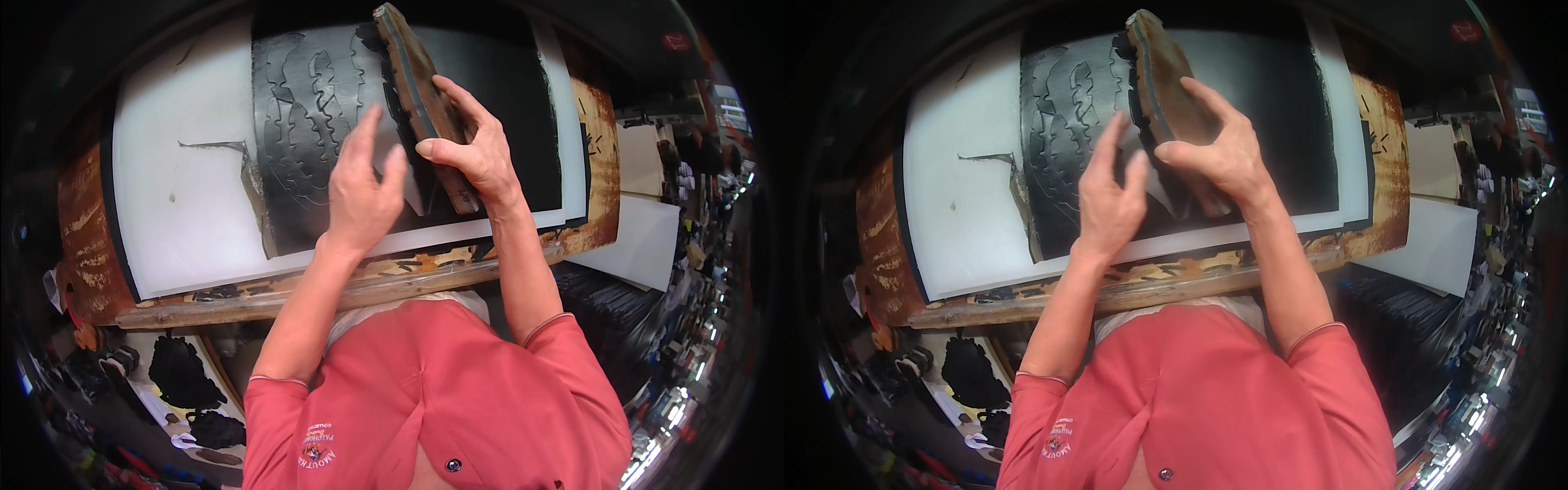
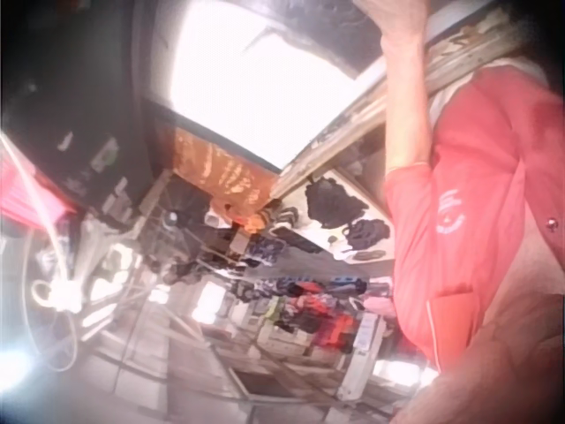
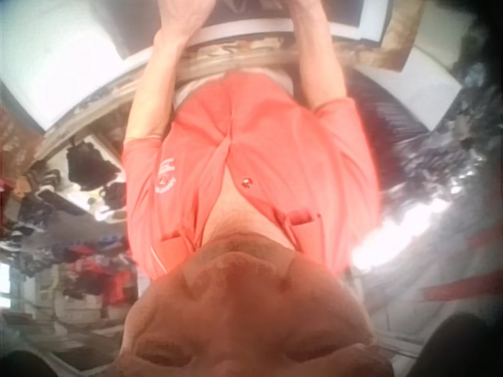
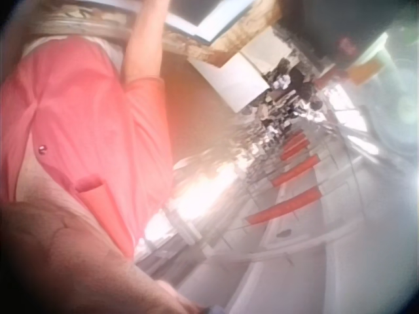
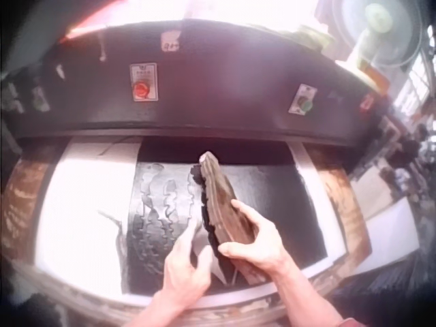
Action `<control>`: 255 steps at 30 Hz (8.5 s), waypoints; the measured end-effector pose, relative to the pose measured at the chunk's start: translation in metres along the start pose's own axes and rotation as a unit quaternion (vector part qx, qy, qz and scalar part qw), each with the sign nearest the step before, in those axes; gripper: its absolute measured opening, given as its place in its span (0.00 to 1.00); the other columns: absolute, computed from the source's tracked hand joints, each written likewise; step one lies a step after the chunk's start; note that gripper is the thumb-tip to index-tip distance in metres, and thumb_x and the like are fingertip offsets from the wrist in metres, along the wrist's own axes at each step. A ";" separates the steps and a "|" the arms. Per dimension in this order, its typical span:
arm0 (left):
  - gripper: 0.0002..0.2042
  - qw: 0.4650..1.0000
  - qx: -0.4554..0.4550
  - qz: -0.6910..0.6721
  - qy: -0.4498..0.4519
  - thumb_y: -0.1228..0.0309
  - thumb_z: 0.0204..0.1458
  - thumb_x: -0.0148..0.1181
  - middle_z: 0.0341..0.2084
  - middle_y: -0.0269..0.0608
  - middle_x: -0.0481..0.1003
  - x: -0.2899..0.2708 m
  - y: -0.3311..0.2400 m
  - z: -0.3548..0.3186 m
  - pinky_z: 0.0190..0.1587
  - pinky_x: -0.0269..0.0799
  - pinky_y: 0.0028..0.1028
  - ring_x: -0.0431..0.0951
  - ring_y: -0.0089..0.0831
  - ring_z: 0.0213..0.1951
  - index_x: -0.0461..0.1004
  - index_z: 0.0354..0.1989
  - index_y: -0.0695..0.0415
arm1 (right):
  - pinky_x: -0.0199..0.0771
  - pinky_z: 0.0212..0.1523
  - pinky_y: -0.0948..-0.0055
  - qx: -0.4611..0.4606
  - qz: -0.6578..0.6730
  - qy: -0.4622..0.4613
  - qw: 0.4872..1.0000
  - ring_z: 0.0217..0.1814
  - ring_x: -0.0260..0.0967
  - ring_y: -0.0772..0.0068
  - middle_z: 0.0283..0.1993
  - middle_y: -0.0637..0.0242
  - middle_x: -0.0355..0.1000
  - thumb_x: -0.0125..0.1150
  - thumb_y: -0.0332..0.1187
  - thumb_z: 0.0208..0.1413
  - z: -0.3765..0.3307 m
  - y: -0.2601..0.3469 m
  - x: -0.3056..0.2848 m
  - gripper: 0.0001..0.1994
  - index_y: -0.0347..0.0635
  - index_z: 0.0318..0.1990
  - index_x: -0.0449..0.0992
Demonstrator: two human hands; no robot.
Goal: The person uses a handheld blade to cut intricate shapes from a black rubber sheet on a cutting machine. They repeatedly press the blade into the material, remove the cut pieces, and place them on a nearby surface. The person then feeds a new sheet into the machine and continues cutting.
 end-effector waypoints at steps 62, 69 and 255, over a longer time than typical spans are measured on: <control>0.17 0.946 0.240 0.150 0.161 0.74 0.55 0.72 0.62 0.49 0.77 0.035 -0.011 -0.004 0.74 0.59 0.62 0.69 0.53 0.72 0.82 0.53 0.58 | 0.71 0.69 0.49 -0.204 -0.422 -0.148 0.871 0.70 0.64 0.35 0.75 0.33 0.59 0.86 0.48 0.35 -0.031 -0.022 -0.050 0.47 0.41 0.67 0.76; 0.08 0.968 0.164 0.021 0.187 0.84 0.53 0.69 0.37 0.49 0.85 -0.013 -0.035 -0.104 0.41 0.83 0.38 0.86 0.47 0.38 0.80 0.41 0.62 | 0.68 0.71 0.50 -0.180 -0.314 -0.234 0.902 0.71 0.63 0.38 0.79 0.37 0.55 0.83 0.40 0.42 -0.072 -0.043 -0.049 0.40 0.35 0.65 0.77; 0.27 0.940 0.178 0.268 0.113 0.73 0.57 0.69 0.67 0.50 0.74 0.168 -0.024 0.063 0.76 0.58 0.55 0.69 0.54 0.73 0.74 0.67 0.60 | 0.69 0.71 0.48 -0.063 -0.384 -0.225 0.893 0.70 0.62 0.29 0.75 0.27 0.57 0.74 0.40 0.36 0.024 -0.038 -0.161 0.42 0.31 0.65 0.78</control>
Point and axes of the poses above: each hand's wrist, its own z-axis towards the middle knuckle, its own x-axis out of the palm, y = z × x, the point moved 7 cm from there along z, towards the middle knuckle
